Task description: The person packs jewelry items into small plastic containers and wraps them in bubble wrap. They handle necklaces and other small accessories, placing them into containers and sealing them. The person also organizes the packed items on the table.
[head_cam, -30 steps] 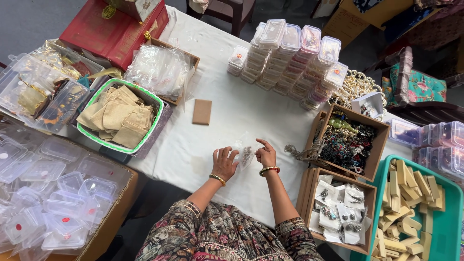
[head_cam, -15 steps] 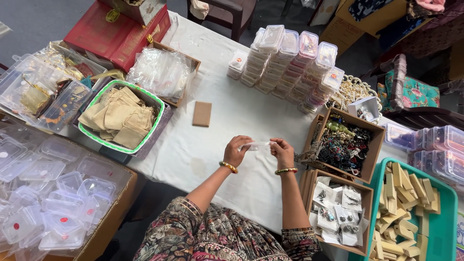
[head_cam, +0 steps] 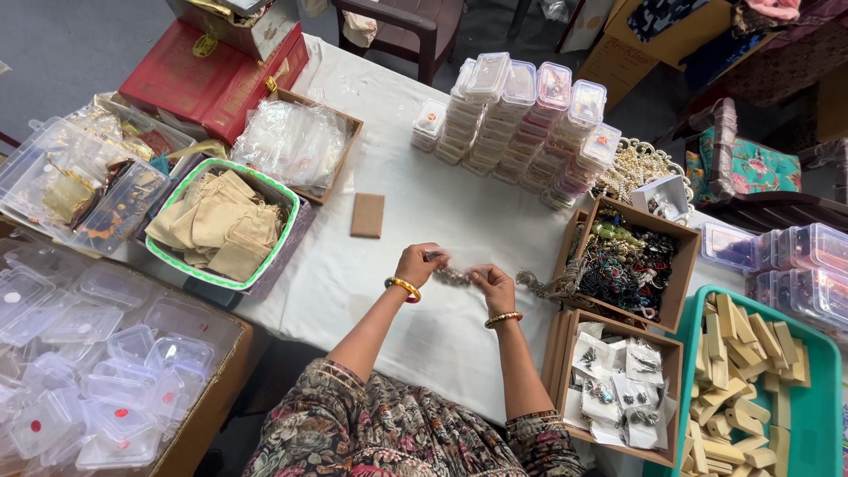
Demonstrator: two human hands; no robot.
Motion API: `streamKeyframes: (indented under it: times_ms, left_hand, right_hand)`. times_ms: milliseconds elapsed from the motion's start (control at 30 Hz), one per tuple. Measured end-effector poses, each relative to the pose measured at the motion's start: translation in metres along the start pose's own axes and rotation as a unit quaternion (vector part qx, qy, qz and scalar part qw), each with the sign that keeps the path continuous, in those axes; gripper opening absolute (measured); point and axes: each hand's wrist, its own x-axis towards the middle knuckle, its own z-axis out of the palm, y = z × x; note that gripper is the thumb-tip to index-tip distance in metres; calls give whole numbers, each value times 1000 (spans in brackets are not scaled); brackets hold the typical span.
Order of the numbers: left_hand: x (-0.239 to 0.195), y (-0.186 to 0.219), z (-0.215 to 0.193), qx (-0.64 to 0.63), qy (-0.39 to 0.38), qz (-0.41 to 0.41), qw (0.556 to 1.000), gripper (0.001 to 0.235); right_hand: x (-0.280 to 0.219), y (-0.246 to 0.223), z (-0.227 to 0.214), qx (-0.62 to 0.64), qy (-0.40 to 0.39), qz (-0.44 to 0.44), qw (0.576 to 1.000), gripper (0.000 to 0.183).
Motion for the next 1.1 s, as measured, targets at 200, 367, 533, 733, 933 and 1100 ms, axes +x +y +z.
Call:
streamKeyframes:
  times_ms: [200,367,533,733,933,1100]
  left_hand:
    - [-26,-10,-14,322,5,226,919,23]
    - [-57,-82,-25,406,-56,150,900,12]
    - [-58,-85,-24,367,-48,107,923,8]
    - [-43,-38,-24,311,-28,3,950,39]
    - [-19,-77,-22,289,48,-82,953,20]
    - [-23,-50,-17,371,45,-102,922,33]
  right_hand:
    - [-15,-15,12,-409,16,-131,903,35]
    - [-47,15,9,-523,-60,-179,831,41]
    - [-71,2,35,-530,-50,-278,800,42]
    - [-40,78,3,-430,74,-10,900,17]
    - [-20,66,14,-439,98,134,883,33]
    - [-18,45,33,-416,161,40,894,47]
